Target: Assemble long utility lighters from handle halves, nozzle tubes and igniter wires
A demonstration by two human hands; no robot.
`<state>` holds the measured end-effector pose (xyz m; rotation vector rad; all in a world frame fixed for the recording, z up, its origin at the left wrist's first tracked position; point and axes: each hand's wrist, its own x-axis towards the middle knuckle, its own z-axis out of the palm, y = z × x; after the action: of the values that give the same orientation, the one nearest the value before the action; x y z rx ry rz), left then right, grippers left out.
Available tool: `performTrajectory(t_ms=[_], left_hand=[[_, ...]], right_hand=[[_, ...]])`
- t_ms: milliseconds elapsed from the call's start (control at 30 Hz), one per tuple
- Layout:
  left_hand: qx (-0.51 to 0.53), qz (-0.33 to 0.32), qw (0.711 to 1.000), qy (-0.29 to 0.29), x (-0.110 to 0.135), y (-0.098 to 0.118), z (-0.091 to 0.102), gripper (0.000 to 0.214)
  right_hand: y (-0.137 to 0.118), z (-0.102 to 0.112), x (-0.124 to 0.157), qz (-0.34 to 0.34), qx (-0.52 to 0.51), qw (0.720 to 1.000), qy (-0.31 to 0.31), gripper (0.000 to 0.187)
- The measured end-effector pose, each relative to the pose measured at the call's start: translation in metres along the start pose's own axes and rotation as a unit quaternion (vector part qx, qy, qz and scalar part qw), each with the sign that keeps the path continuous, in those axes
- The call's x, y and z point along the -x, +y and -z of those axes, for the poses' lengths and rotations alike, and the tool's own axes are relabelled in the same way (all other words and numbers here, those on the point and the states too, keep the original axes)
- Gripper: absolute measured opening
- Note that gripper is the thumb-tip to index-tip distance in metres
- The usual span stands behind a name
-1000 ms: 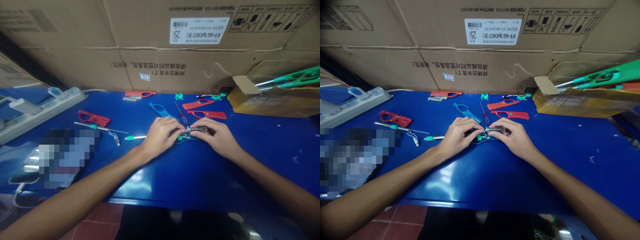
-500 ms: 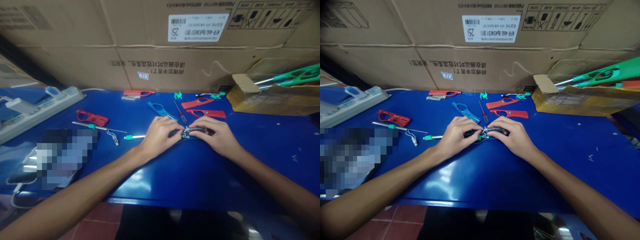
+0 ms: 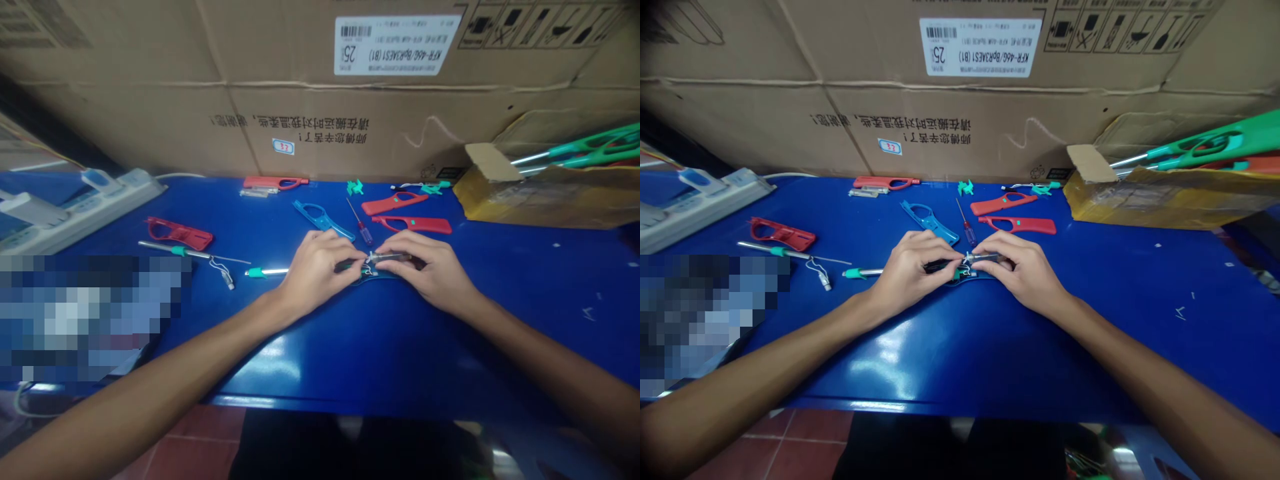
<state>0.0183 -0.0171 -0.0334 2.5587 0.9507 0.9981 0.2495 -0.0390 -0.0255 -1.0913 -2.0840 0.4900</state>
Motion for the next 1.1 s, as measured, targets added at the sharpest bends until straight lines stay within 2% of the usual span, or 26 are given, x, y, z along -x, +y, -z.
performTrajectory(t_ms=[333, 567, 667, 767, 933, 1100], left_hand=[[0.013, 0.005, 0.999, -0.030, 0.001, -0.001, 0.002, 0.015], [-0.015, -0.003, 0.999, -0.047, -0.001, 0.000, 0.002, 0.017], [-0.054, -0.016, 0.995, -0.081, -0.006, 0.001, 0.010, 0.021], [-0.068, -0.056, 0.987, -0.134, -0.010, -0.001, 0.025, 0.029], [-0.080, -0.103, 0.971, -0.199, -0.013, -0.008, 0.049, 0.036], [-0.094, -0.092, 0.965, -0.225, -0.012, -0.010, 0.050, 0.046]], right_hand=[[0.000, -0.002, -0.001, 0.006, -0.006, 1.000, -0.007, 0.012], [-0.003, 0.003, -0.002, 0.029, 0.021, 0.999, -0.028, 0.013], [-0.005, 0.006, -0.003, 0.031, 0.061, 0.997, -0.038, 0.015], [-0.005, 0.006, -0.003, 0.022, 0.095, 0.994, -0.039, 0.016], [-0.002, 0.004, -0.002, 0.025, 0.100, 0.994, -0.043, 0.016], [0.000, 0.005, -0.002, 0.033, 0.108, 0.992, -0.061, 0.016]])
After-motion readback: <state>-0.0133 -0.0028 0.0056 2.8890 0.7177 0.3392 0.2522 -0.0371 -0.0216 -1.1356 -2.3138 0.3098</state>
